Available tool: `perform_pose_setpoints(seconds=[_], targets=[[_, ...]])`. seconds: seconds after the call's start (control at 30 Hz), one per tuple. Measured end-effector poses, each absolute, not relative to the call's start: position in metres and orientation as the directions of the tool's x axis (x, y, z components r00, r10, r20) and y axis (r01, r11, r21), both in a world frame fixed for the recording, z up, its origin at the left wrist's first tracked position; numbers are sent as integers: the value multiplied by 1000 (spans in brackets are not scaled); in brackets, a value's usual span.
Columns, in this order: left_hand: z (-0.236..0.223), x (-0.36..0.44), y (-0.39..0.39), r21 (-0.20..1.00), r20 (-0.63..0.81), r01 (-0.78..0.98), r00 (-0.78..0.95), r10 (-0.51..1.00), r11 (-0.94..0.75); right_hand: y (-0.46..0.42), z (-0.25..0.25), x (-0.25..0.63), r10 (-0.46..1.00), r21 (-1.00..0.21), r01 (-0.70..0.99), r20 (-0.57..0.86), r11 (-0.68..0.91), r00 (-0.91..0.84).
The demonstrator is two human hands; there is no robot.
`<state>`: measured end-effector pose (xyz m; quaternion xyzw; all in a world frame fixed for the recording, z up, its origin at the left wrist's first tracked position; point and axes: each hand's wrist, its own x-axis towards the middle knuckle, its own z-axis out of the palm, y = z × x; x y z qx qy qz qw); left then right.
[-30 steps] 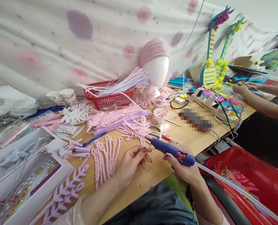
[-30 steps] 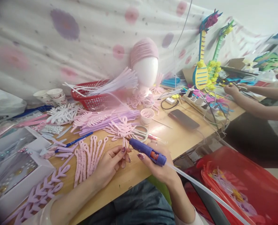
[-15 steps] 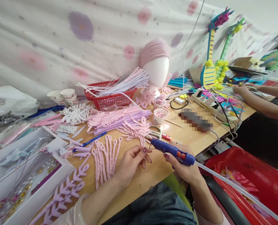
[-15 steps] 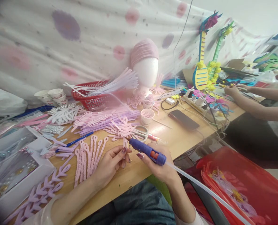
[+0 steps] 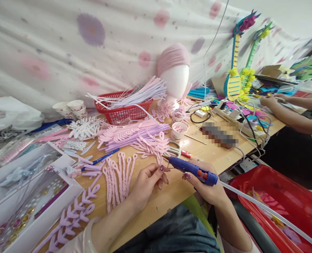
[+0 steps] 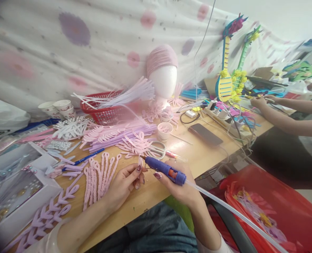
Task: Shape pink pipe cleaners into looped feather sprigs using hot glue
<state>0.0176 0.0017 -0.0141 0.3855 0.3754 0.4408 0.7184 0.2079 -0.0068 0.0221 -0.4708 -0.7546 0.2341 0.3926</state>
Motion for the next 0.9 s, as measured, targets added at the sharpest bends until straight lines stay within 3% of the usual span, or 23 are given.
perform_pose_setpoints(seconds=[0.3, 0.57, 0.63, 0.77, 0.9], targets=[[-14, 17, 1, 880, -214, -340, 340, 916, 332, -9, 24, 217, 931, -781, 507, 304, 366, -203], [-12, 18, 0, 895, -204, -323, 319, 926, 308, -5, 21, 222, 930, -734, 572, 300, 367, -211], [-11, 19, -2, 904, -184, -332, 261, 948, 267, -2, 19, 233, 954, -740, 606, 271, 292, -129], [-14, 19, -5, 940, -128, -300, 119, 985, 159, 13, 17, 269, 947, -714, 700, 240, 24, 212], [-20, 17, -3, 944, -137, -308, -22, 990, 123, 38, 18, 292, 957, -608, 786, 148, -111, 250]])
